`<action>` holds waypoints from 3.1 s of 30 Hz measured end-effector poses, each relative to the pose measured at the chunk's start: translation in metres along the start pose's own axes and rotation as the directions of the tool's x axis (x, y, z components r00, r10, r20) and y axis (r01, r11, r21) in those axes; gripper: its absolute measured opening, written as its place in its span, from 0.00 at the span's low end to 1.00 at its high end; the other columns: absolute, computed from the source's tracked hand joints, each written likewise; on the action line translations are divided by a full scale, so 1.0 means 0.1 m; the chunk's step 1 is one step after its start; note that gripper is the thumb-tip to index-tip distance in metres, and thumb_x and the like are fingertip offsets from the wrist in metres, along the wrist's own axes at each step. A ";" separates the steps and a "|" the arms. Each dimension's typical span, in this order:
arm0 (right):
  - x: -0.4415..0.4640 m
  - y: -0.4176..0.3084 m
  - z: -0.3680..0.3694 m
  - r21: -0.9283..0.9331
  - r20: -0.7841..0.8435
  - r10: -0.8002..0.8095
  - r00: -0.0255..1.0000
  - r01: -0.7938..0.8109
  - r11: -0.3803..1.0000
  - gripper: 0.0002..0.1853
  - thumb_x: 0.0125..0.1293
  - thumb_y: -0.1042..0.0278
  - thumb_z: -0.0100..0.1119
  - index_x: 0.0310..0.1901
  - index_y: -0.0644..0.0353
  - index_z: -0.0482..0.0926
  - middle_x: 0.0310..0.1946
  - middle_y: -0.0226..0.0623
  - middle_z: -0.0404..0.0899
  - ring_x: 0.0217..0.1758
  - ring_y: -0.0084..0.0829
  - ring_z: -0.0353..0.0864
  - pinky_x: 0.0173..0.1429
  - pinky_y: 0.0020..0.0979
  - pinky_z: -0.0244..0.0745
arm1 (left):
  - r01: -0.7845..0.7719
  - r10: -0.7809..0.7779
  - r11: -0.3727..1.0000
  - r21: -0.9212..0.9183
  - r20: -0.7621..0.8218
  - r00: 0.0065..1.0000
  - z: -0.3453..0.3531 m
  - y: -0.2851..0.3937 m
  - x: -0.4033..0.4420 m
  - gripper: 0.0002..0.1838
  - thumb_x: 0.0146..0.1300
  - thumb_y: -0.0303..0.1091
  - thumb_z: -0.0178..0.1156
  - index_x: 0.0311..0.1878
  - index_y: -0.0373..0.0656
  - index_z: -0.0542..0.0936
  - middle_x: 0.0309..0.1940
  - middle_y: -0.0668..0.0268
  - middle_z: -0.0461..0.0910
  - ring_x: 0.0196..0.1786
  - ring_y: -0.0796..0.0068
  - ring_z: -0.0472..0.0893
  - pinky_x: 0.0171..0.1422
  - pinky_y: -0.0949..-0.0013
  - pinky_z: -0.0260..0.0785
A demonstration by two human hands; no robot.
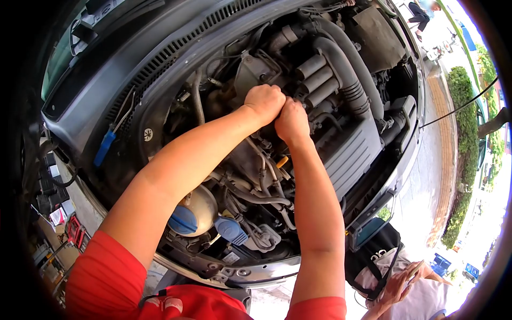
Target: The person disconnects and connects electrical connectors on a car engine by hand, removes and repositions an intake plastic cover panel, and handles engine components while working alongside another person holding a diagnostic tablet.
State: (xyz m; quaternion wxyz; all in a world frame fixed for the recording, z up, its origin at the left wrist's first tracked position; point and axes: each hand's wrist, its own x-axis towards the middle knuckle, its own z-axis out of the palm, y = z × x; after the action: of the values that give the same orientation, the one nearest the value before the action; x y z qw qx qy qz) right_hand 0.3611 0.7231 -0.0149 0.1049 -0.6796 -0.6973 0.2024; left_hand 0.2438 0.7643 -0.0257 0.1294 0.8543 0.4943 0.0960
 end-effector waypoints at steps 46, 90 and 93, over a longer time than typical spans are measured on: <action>-2.68 -0.67 -0.25 0.761 -0.061 0.345 0.937 -0.180 0.623 0.16 0.61 0.83 0.61 0.52 0.68 0.78 0.43 0.42 0.84 0.36 0.25 0.81 0.43 0.24 0.76 | 0.430 -0.214 0.495 -0.755 0.373 0.903 -0.20 -0.52 0.22 0.14 0.60 0.21 0.63 0.49 0.38 0.75 0.31 0.64 0.80 0.25 0.78 0.79 0.23 0.73 0.70; -3.05 -0.55 -0.17 0.806 0.069 0.342 0.937 -0.254 0.534 0.14 0.62 0.76 0.63 0.50 0.66 0.79 0.41 0.47 0.83 0.42 0.44 0.84 0.46 0.33 0.79 | 0.415 -0.182 0.459 -0.785 0.375 0.909 -0.20 -0.52 0.15 0.13 0.63 0.22 0.63 0.49 0.42 0.74 0.27 0.69 0.75 0.25 0.80 0.77 0.26 0.77 0.69; -3.06 -0.52 -0.14 0.805 0.055 0.335 0.941 -0.240 0.543 0.14 0.63 0.78 0.62 0.51 0.66 0.79 0.41 0.44 0.83 0.38 0.36 0.83 0.43 0.29 0.78 | 0.418 -0.190 0.465 -0.781 0.373 0.908 -0.19 -0.52 0.16 0.13 0.63 0.22 0.64 0.49 0.42 0.74 0.26 0.69 0.75 0.25 0.80 0.77 0.26 0.77 0.68</action>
State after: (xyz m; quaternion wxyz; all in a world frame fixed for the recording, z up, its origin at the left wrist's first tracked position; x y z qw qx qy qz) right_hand 0.3363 0.4225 0.0593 0.4006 -0.6738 -0.4034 0.4720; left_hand 0.2034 0.8052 -0.0239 0.5996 0.5839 0.5104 0.1976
